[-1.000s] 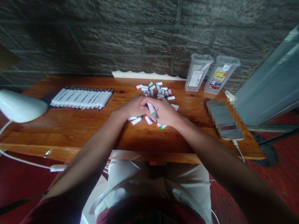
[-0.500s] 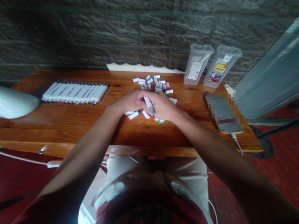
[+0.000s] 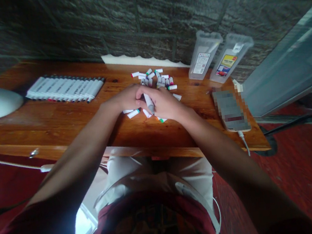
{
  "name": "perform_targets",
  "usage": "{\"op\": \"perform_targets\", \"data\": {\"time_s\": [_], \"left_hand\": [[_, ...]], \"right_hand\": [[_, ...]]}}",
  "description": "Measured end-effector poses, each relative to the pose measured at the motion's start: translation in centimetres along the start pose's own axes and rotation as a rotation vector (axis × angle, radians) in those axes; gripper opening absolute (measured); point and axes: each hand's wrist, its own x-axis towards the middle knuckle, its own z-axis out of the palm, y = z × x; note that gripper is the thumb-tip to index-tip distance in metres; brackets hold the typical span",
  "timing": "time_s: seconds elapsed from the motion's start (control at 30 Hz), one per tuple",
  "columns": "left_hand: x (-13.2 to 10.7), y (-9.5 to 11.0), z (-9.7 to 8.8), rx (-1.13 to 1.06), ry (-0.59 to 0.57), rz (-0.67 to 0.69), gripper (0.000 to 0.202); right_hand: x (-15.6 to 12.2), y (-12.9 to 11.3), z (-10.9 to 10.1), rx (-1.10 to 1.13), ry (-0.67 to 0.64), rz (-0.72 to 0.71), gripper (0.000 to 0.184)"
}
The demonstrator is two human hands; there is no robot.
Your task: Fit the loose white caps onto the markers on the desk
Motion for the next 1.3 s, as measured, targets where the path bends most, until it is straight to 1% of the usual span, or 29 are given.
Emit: {"op": "perform_targets", "data": {"time_s": [0.1,0.23,0.43,0.6,0.73,0.8,0.83,0.97,1.03,1.13,1.3], "left_hand": [[0.1,0.1,-0.2,0.037,-0.074,-0.023,0.010],[0.1,0.2,-0.3,0.048,-0.072,-0.050,0.010],[0.0,0.1,-0.1,0.001,-0.081,-0.058,0.007],[0.2,0.0,0.1,0.011,-0.038,-0.078,0.007],[0.3,-0.1,0.3,-0.002,-0.050,-0.077,0.004],[0.3,-0.1,0.4,0.015,-0.024,-0.083,0.007],[0.2,0.0,0.5,0.028,0.006,-0.079,0.009],[0.1,0.3,0.6,0.056,0.125,0.012,0.024],[0.0,0.5,0.6,0.049,0.154,0.050,0.031],[-0.1,0.9,0.6,0.025,0.181,0.061,0.037],[-0.3,0.9,0.3,0.023,0.236,0.020,0.044]], "right_hand": [[0.0,0.0,0.0,0.012,-0.007,0.004,0.018],[0.0,0.0,0.0,0.017,-0.009,0.003,0.019],[0.1,-0.1,-0.1,0.007,-0.001,0.006,0.017],[0.1,0.1,0.0,0.006,0.009,-0.007,0.018],[0.1,0.2,0.3,0.011,0.037,-0.021,0.018],[0.2,0.2,0.5,-0.001,0.085,0.034,0.018],[0.3,0.2,0.5,-0.008,0.135,0.069,0.018],[0.6,0.1,0.1,0.005,0.418,0.215,0.025],[0.8,0.3,-0.2,0.038,0.515,0.290,0.031],[1.0,0.7,-0.4,0.096,0.566,0.331,0.036],[1.1,1.1,-0.1,0.108,0.545,0.321,0.036]]}}
